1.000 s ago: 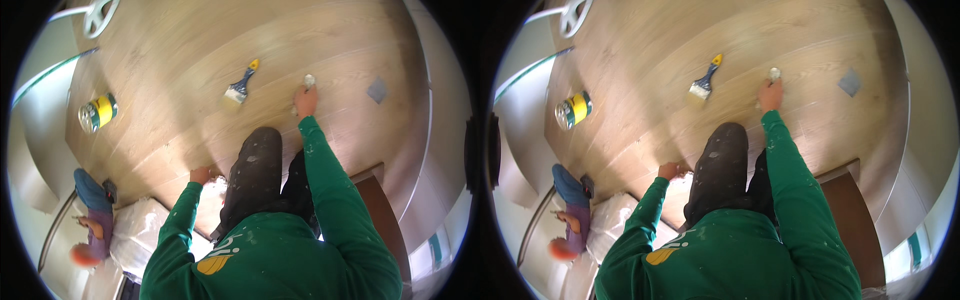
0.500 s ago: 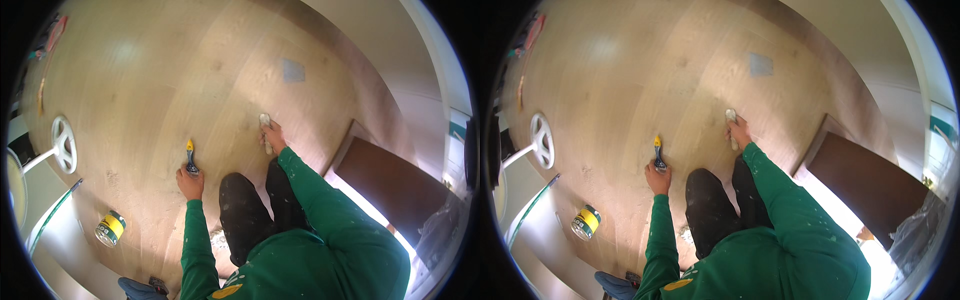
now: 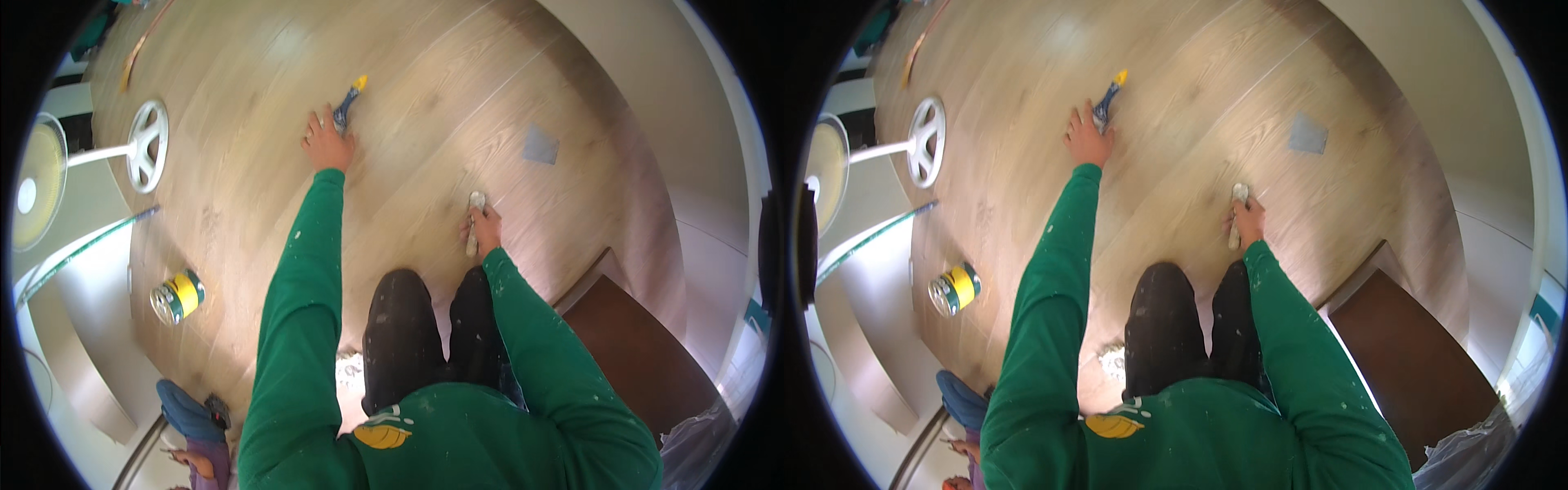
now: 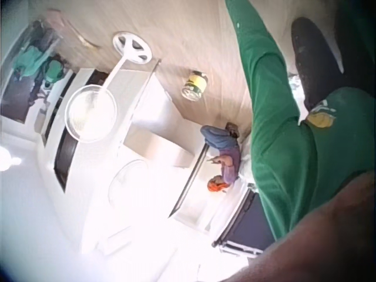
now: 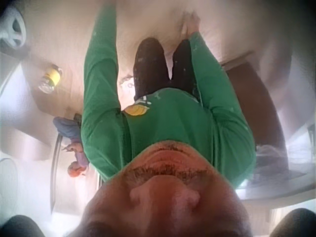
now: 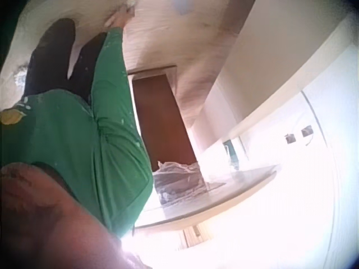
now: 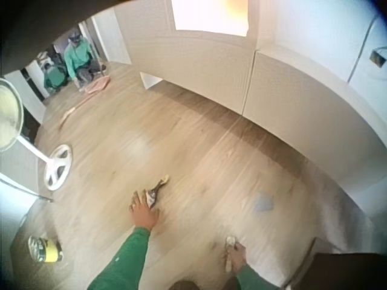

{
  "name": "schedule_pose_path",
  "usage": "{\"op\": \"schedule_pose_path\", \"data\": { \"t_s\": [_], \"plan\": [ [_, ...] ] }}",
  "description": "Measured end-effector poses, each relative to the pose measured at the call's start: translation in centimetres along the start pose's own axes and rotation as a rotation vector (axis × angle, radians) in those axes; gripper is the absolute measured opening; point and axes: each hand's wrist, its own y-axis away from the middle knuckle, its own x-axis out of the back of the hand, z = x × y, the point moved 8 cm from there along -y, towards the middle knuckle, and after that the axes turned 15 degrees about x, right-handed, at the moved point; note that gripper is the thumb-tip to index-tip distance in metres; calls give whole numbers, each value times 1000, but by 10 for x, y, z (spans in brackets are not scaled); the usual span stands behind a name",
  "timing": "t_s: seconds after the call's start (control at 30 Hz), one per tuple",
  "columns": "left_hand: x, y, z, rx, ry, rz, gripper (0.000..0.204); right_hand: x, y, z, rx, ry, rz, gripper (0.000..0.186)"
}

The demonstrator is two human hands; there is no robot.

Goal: The person applies a filler substance to cracks in the wooden floor using a putty knife and then sands the area with a small piece of sandpaper.

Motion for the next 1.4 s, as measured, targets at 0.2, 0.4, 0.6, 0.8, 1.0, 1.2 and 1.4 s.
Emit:
{"op": "schedule_pose_path", "data": {
  "t_s": [0.2,0.4,0.6,0.8,1.0,1.2,1.4],
  "plan": [
    [34,165,-114,131,423,-303,39,31,-12,19,9,-113,42,14],
    [101,468,-332,542,134,-545,50,1,3,16,23,-37,-37,15],
    [67,613,-348,868,131,-602,80,19,-2,6,-13,-60,1,15],
    [83,626,-407,980,37,-533,52,1,4,3,23,-66,-50,18],
    [133,341,-310,581,208,-394,38,29,-9,1,24,-63,-10,21],
    [126,28,-162,-52,235,2,39,-2,4,8,-2,-126,-72,23],
    [63,-54,-75,9,159,129,58,26,-5,3,-23,-82,-37,22]
  ]
}}
